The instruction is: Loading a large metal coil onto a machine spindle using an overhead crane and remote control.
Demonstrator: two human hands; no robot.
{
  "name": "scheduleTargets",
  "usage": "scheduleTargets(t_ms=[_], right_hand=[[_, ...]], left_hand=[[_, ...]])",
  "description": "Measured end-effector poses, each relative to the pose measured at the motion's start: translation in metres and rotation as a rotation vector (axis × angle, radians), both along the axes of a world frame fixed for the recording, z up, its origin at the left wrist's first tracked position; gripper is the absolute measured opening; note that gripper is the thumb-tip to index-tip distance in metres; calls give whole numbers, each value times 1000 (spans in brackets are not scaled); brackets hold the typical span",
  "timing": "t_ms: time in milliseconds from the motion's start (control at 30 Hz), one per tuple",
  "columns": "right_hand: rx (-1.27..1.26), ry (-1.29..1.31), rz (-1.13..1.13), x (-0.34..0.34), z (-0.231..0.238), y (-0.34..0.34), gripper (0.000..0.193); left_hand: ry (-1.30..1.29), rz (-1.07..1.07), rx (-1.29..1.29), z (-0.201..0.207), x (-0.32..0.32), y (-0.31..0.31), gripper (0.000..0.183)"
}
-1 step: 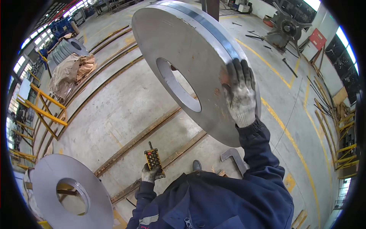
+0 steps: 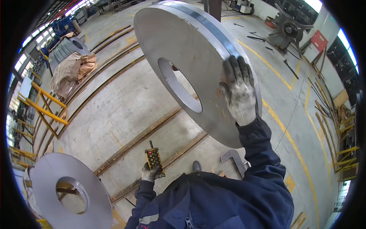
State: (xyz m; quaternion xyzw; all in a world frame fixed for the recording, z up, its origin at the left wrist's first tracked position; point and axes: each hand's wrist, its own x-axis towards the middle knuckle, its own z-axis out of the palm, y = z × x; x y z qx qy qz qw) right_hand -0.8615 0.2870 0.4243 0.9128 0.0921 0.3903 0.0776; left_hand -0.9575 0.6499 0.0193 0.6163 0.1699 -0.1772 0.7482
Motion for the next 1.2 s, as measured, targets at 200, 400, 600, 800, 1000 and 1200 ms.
scheduleTargets(t_ms=[200,400,600,800,1000,1200], right_hand=[[-109,4,317,100,68,-15,67],[-476,-70,460,174,125,23,53],[-184,222,347,213,131,16,68],[-268,173,180,264,120,-6,65],[-244,16,31,296,102,-41,57],[10,12,-333,317,88,-46,58]], left_hand=[[-24,51,-98,21,29,-44,47],[-9,155,-101,32,38,-48,49],[29,117,-98,15,67,-47,44],[-30,-27,-182,6,155,-27,53],[-106,-235,-280,-42,296,21,50],[-18,-436,-256,-29,397,55,51]])
